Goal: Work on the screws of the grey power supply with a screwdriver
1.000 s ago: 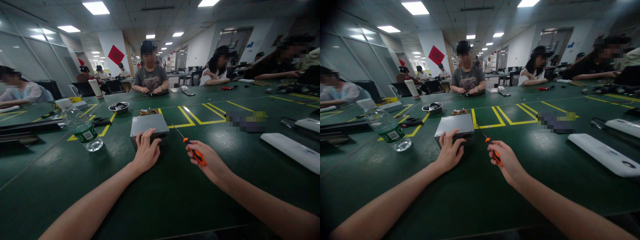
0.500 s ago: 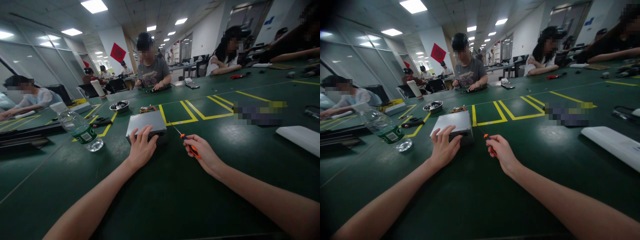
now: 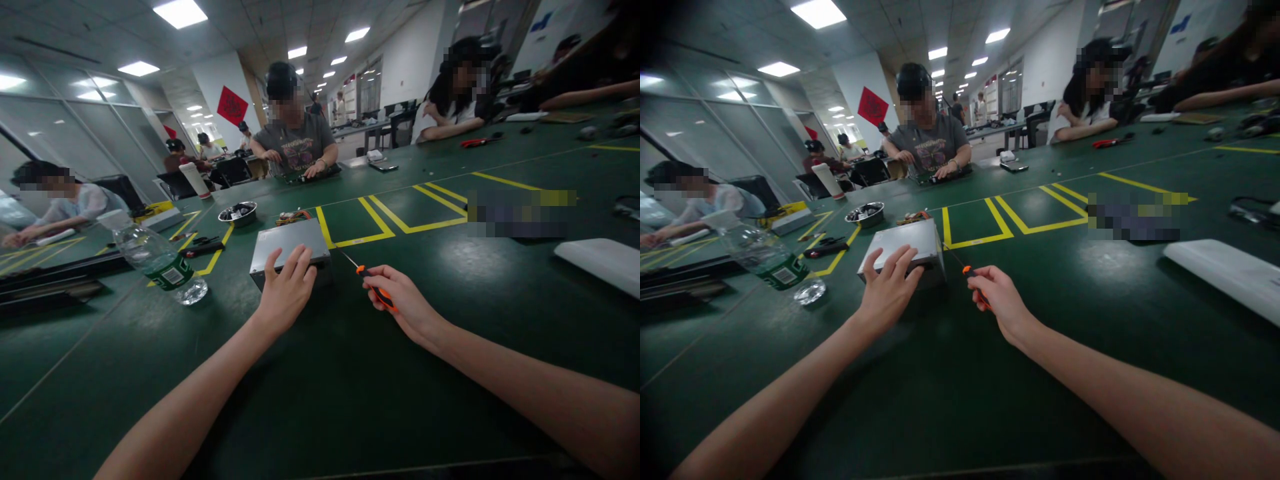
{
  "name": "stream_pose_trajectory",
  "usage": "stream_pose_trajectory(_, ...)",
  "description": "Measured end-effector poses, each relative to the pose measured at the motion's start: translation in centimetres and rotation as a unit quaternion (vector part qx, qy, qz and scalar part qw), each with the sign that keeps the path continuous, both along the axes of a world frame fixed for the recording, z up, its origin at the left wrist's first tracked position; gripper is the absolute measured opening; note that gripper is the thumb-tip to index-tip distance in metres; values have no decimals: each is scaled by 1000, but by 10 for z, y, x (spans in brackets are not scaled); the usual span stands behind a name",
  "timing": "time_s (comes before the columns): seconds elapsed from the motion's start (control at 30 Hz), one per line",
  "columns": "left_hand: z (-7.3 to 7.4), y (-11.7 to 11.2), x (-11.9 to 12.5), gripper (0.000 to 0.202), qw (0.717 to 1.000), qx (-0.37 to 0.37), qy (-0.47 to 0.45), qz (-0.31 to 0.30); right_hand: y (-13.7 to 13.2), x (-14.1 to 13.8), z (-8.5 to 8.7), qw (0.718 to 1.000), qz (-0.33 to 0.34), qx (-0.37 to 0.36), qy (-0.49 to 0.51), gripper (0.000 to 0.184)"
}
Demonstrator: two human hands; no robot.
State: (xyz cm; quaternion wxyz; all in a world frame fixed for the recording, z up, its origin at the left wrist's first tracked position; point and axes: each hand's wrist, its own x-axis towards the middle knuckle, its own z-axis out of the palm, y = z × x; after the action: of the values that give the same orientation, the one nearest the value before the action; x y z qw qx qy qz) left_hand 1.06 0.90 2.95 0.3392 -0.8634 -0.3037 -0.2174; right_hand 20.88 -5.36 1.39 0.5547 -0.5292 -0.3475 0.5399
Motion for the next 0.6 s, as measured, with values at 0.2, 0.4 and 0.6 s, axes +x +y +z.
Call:
stream_pose_trajectory(0.2, 1, 1, 2, 20, 1000, 10, 10, 9, 1, 1, -2, 1000, 2, -4, -4, 15)
stream_pose_trajectory(0.4, 0, 4, 2, 20, 1000, 11, 7, 7, 0, -1, 3, 1000, 4, -11, -9, 13)
stream_pose_trajectory(0.6, -6, 4, 2, 18, 1000, -1, -14, -4, -1, -2, 5, 1000, 7, -12, -13, 13)
